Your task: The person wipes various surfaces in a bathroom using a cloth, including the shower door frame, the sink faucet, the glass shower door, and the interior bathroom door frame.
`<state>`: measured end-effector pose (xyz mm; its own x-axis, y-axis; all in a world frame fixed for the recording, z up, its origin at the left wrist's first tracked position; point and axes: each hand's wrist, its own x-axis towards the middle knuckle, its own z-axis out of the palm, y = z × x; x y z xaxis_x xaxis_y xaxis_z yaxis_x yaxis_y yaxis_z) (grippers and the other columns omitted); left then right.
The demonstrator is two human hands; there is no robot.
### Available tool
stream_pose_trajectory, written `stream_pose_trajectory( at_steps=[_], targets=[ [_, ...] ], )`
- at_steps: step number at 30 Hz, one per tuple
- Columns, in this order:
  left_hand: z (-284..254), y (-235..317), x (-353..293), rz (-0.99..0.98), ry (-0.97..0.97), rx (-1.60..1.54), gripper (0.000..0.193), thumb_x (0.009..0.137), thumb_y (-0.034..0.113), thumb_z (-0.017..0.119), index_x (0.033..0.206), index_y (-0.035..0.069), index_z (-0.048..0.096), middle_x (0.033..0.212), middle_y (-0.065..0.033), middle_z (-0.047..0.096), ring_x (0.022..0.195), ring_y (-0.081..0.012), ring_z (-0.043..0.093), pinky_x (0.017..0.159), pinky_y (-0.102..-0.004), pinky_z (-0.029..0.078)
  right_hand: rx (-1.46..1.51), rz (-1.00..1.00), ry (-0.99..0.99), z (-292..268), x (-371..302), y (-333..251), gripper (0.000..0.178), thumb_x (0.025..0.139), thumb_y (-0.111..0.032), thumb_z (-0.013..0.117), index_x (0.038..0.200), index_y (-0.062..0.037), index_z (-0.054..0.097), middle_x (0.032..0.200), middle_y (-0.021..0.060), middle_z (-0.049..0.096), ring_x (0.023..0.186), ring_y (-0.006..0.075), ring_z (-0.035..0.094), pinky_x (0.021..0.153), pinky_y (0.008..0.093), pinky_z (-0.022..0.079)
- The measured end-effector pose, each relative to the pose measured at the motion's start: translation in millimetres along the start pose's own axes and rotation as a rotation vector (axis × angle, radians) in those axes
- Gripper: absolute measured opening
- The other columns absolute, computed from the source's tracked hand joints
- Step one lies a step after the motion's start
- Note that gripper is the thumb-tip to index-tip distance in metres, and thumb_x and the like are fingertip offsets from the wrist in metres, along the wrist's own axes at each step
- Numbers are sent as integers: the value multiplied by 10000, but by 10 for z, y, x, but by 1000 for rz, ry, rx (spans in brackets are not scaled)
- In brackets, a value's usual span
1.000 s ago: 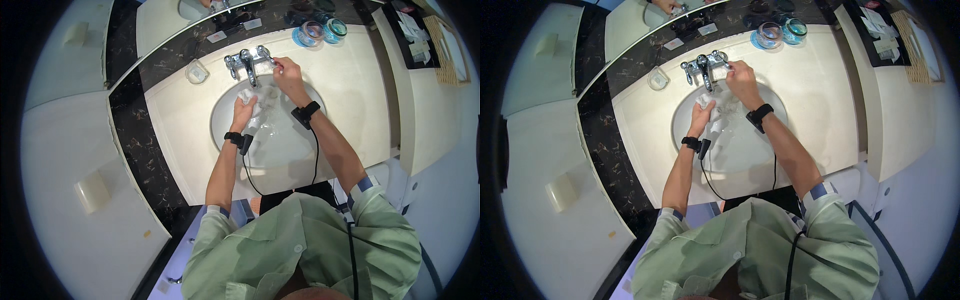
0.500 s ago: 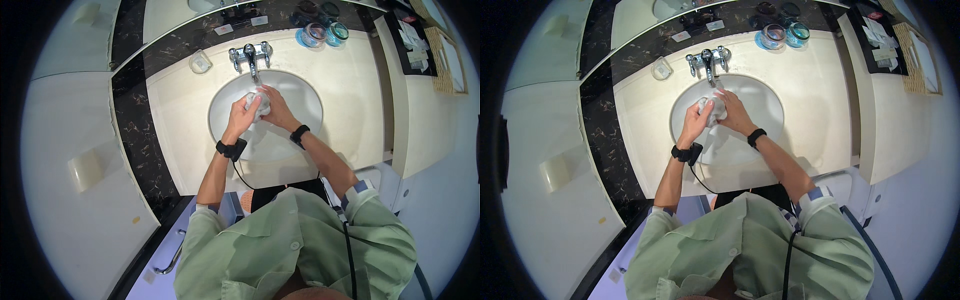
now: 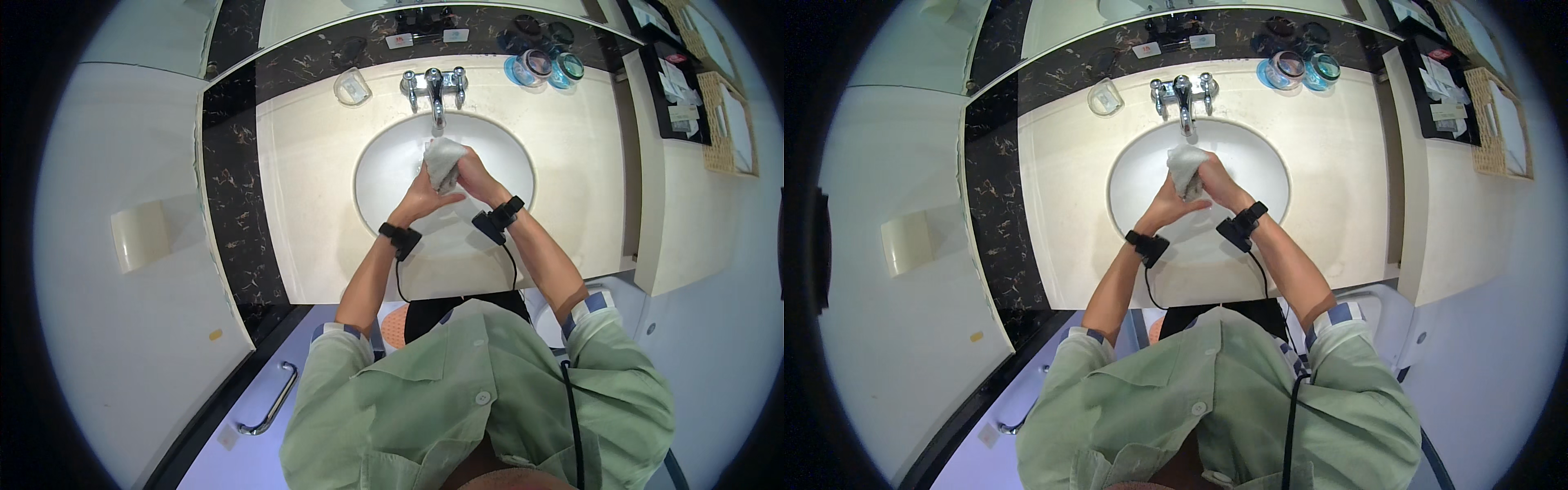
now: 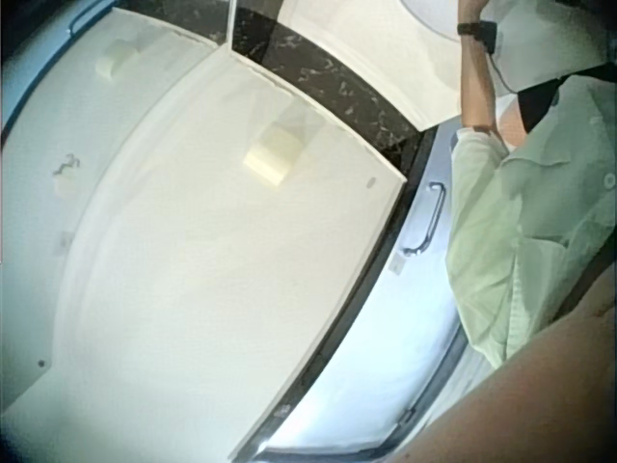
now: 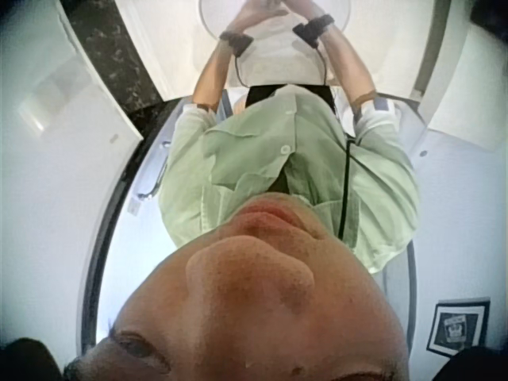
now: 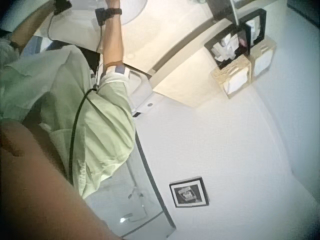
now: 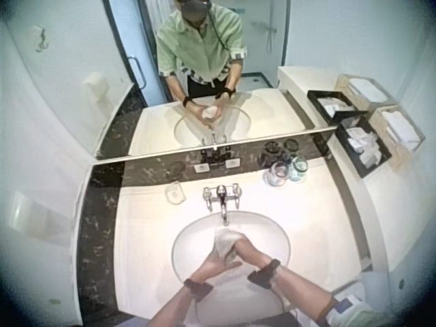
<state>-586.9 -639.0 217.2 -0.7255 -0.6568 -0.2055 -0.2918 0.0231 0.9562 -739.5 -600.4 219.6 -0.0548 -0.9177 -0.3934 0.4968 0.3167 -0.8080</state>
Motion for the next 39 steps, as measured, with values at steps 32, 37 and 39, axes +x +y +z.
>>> stream_pose_trajectory(
  at_steps=[32,37,39],
  targets=[
    [-428,40,159,602,-407,1108,262,706,245,717,927,112,668,713,-54,639,660,-241,660,557,-384,514,9,554,-448,-102,-409,394,364,774,-134,766,1074,-13,600,949,97,649,747,141,620,601,237,490],
    [-266,-206,78,303,-439,1211,190,691,250,734,791,95,690,696,-124,679,670,-297,686,609,-408,544,-1144,329,-149,117,-394,363,268,739,-190,766,927,-21,677,817,171,697,760,236,702,656,340,544],
    [-193,-182,78,135,-445,1062,171,675,189,687,783,57,707,728,-185,685,707,-343,692,655,-414,564,-1541,53,-69,90,-410,435,229,758,-127,679,969,-37,681,858,194,702,790,304,707,701,405,557]
  ],
)
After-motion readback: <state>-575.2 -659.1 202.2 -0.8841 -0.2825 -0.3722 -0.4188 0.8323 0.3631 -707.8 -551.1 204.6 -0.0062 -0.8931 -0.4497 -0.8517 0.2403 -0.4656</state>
